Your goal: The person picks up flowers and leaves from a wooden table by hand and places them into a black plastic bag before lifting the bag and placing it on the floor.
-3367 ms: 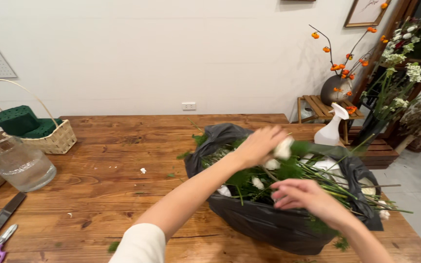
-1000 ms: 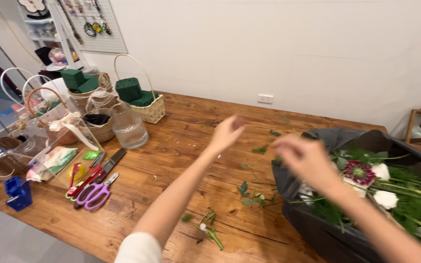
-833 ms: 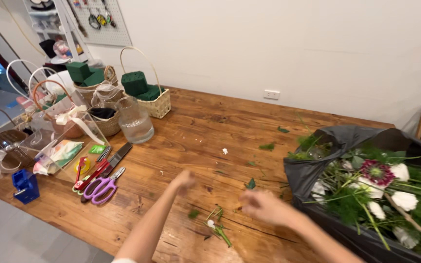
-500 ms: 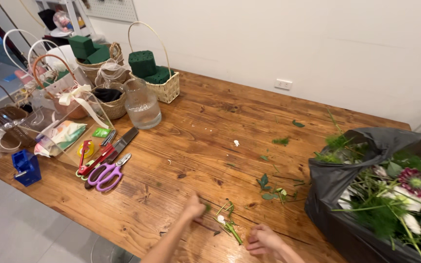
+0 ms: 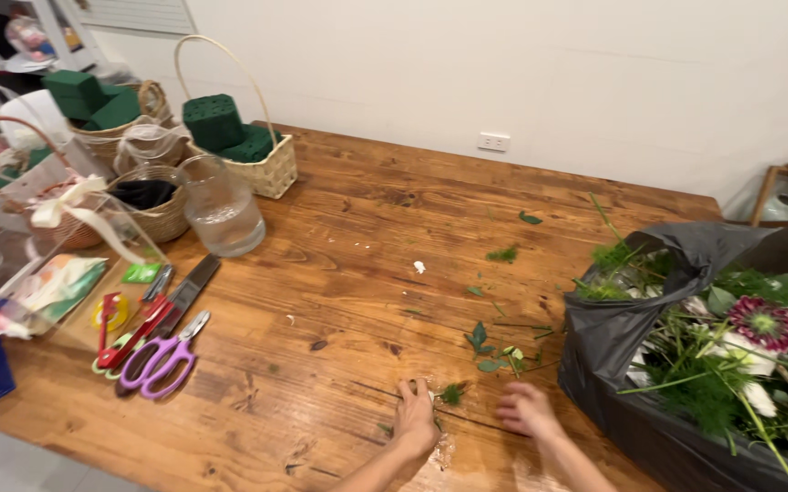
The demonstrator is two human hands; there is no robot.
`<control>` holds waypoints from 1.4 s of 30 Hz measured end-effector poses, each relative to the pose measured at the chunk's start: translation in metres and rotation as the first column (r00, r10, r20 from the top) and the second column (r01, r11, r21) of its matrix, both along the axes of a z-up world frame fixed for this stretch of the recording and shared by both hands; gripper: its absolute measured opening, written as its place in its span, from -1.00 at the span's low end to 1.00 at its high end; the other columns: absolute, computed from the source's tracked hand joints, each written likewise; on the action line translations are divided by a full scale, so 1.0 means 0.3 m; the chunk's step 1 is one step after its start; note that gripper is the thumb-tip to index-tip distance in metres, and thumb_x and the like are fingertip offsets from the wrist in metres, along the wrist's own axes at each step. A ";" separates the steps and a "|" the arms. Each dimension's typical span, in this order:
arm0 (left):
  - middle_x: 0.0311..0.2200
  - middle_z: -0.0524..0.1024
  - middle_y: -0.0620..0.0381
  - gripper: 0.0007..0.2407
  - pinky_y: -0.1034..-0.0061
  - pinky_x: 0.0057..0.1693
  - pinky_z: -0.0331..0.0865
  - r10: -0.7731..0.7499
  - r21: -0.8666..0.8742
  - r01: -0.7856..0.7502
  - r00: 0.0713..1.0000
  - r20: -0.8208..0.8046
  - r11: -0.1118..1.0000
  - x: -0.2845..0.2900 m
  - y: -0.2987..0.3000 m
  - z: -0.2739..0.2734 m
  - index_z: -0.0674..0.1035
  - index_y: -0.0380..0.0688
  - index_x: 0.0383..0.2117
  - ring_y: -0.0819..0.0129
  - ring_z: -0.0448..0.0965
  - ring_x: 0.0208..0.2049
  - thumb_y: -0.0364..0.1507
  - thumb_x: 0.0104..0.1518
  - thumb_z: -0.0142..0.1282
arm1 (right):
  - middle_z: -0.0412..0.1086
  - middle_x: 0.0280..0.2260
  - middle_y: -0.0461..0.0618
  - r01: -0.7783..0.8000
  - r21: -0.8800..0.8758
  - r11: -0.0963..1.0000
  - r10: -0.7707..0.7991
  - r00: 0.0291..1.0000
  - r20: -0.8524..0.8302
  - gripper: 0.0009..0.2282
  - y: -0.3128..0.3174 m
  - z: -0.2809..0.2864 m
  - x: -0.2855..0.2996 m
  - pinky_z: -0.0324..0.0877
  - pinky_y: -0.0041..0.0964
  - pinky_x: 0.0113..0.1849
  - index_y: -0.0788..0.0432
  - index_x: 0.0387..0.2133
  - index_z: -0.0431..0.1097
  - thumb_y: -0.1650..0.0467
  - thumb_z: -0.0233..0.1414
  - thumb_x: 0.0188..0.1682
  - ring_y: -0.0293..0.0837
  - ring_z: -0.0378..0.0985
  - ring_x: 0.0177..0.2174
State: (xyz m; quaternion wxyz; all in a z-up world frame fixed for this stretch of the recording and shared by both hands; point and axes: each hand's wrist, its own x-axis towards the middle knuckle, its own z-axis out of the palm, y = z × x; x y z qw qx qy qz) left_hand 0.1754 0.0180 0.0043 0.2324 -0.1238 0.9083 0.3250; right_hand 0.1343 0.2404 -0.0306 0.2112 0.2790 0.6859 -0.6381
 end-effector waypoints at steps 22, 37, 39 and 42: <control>0.18 0.02 0.08 -0.31 0.17 0.30 0.23 -0.305 -0.054 0.301 0.948 -0.087 0.952 -0.387 0.354 0.145 0.20 -0.03 0.25 0.17 0.05 0.21 -0.29 -0.02 0.37 | 0.29 0.22 0.16 0.287 -0.263 0.921 -0.305 0.952 -0.030 -0.46 0.024 -0.038 -0.183 0.31 -0.11 -0.05 0.13 0.35 -0.03 0.53 -0.25 0.03 -0.01 0.42 0.00; 0.23 0.17 -0.27 -0.56 0.21 0.20 0.45 -0.605 -0.262 0.546 0.734 -0.308 0.796 -0.295 0.383 0.033 0.48 -0.51 -0.01 -0.05 0.30 0.19 -1.02 -0.05 0.03 | 0.39 0.10 0.34 0.050 -0.108 0.993 -0.027 0.979 0.203 -0.51 0.301 0.149 -0.074 0.31 0.04 0.09 0.16 0.26 0.14 0.16 -0.29 0.16 0.25 0.46 0.06; 0.15 0.26 -0.27 -0.64 0.33 0.09 0.56 -0.515 -0.187 0.480 0.794 -0.322 0.857 -0.281 0.365 0.058 0.50 -0.54 -0.05 0.01 0.44 0.04 -0.98 0.01 0.04 | 0.45 0.04 0.37 0.043 -0.102 0.994 -0.024 0.984 0.177 -0.54 0.307 0.102 -0.056 0.36 0.02 0.01 0.19 0.21 0.21 0.19 -0.27 0.14 0.26 0.53 -0.04; -0.18 0.47 -0.24 -0.75 0.37 -0.07 0.58 -0.323 -0.084 0.318 0.847 -0.423 0.944 -0.435 0.381 -0.252 0.56 -0.49 -0.26 0.03 0.61 -0.25 -0.87 -0.07 0.01 | 0.52 -0.05 0.37 0.007 -0.087 0.996 0.006 0.990 0.141 -0.59 0.342 0.085 -0.015 0.44 -0.02 -0.11 0.20 0.13 0.32 0.25 -0.24 0.12 0.24 0.63 -0.17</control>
